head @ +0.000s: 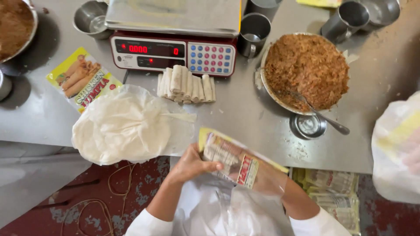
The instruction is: The person packs rolls of food into plastic bags by hand at a workstation.
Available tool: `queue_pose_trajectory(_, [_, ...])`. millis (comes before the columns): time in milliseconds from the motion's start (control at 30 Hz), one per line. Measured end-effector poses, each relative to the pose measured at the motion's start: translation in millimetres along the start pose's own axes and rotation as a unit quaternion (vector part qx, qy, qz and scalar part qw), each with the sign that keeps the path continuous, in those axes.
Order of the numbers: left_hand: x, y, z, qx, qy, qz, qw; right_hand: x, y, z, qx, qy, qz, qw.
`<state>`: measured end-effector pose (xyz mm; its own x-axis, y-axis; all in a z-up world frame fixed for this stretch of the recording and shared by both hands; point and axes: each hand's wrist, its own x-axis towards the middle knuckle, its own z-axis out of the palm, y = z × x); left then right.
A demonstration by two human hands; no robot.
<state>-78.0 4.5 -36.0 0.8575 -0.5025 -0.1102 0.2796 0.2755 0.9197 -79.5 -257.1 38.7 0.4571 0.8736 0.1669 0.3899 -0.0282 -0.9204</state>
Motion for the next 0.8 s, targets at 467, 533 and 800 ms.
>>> queue_pose_trajectory(467, [-80.1, -92.8, -115.9, -0.297, 0.231, 0.279, 0.883, 154.7, 93.0, -103.5, -0.157, 0.278, 0.202, 0.926])
queue_pose_trajectory(533, [-80.0, -98.5, -114.1, -0.322, 0.227, 0.300, 0.869, 180.3, 144.2, -102.1, -0.265, 0.294, 0.219, 0.892])
queue_pose_trajectory(800, [-72.6, -50.9, -98.2, -0.360, 0.233, 0.294, 0.854, 99.0, 96.1, -97.7, 0.036, 0.398, 0.205, 0.894])
